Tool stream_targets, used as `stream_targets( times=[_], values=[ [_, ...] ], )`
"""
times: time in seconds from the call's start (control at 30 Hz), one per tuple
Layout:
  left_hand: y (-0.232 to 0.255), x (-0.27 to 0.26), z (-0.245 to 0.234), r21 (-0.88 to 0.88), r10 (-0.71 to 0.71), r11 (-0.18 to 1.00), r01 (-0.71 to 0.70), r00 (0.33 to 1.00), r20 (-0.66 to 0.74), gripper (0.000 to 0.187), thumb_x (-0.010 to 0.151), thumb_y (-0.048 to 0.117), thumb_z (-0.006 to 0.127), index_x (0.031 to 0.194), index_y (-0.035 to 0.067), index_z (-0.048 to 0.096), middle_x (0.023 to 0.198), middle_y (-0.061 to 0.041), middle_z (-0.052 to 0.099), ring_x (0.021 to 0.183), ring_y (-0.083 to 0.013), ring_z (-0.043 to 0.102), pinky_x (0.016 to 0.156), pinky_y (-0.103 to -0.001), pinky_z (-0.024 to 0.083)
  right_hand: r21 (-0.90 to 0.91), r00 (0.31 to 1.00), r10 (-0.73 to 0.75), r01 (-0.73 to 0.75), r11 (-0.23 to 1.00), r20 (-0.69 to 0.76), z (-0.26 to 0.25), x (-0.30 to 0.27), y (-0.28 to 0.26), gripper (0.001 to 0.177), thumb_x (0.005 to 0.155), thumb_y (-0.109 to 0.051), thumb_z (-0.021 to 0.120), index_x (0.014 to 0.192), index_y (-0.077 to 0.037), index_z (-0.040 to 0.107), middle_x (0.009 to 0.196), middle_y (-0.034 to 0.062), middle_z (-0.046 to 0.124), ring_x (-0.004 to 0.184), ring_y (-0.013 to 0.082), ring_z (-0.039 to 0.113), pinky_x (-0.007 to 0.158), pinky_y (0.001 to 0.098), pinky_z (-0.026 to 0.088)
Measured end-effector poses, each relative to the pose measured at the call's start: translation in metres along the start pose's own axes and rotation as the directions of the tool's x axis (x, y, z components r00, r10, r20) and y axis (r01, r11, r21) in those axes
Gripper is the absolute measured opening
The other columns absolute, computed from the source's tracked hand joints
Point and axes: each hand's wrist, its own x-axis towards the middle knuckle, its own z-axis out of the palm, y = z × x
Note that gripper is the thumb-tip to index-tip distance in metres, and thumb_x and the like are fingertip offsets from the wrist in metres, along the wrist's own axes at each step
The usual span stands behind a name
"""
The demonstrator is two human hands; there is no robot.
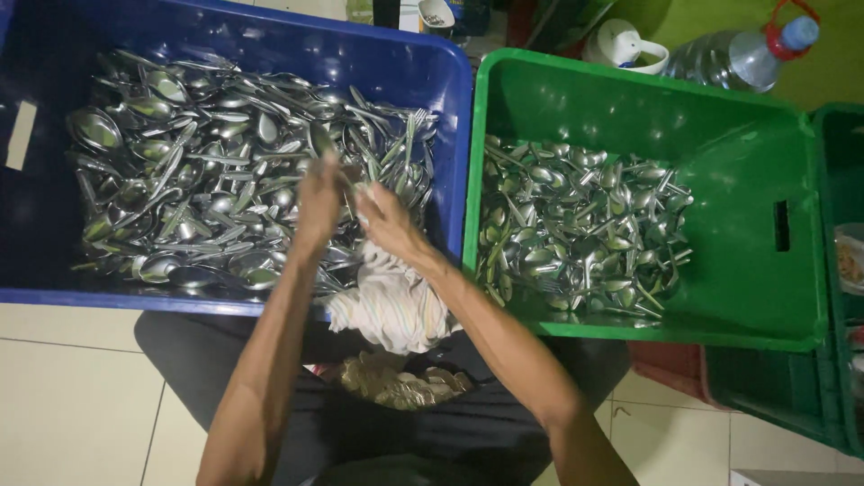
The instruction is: Wiping metal spoons with a cloth and transferring them between bins.
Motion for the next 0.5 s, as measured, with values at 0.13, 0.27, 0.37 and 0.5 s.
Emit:
stream_targets(
  times=[0.13,0.27,0.37,0.5],
  values=[
    [-0.062,0.013,0.009,-0.029,0.012,1.000,-0.011,0.999,0.030,0.045,0.105,0.039,0.043,0.115,0.010,0.075,0.099,-0.022,0.071,0.090,-0.0361,0.068,0.082,-0.049,0.054,-0.153,0.942,-0.335,0.336,0.929,0.037,-0.003,-0.021,-0.038,0.029,0.103,-0.002,0.049,0.131,0.001,0.056,0.120,0.0332,0.065,0.117,0.0383,0.064,0.097,0.0494,0.051],
    [-0.053,0.015,0.006,-0.244,-0.070,0.969,0.039,0.990,-0.122,0.038,0.107,0.026,0.040,0.102,0.007,0.072,0.083,-0.011,0.074,0.071,-0.0190,0.067,0.066,-0.033,0.057,-0.208,0.967,-0.221,0.244,0.947,0.129,-0.013,-0.018,-0.027,0.026,0.106,-0.016,0.044,0.123,-0.002,0.056,0.108,0.0181,0.058,0.098,0.0286,0.054,0.084,0.0452,0.043],
    [-0.058,0.024,-0.007,-0.397,-0.154,0.915,0.076,0.973,-0.169,0.039,0.109,0.029,0.035,0.098,0.005,0.064,0.070,-0.007,0.064,0.053,-0.0158,0.063,0.047,-0.030,0.056,-0.380,0.967,-0.250,0.248,0.891,0.043,-0.017,-0.025,-0.035,0.028,0.104,-0.020,0.042,0.116,-0.004,0.062,0.095,0.0173,0.061,0.086,0.0327,0.057,0.077,0.0442,0.047],
    [-0.026,-0.008,-0.018,-0.261,-0.083,0.963,0.064,0.995,-0.062,0.036,0.109,0.023,0.037,0.100,0.004,0.066,0.063,-0.003,0.052,0.043,-0.0107,0.050,0.032,-0.025,0.042,-0.574,0.677,-0.723,0.541,0.615,-0.136,-0.027,-0.009,-0.047,0.030,0.104,-0.012,0.055,0.132,-0.013,0.068,0.104,0.0083,0.060,0.097,0.0302,0.068,0.085,0.0363,0.056]
  ],
)
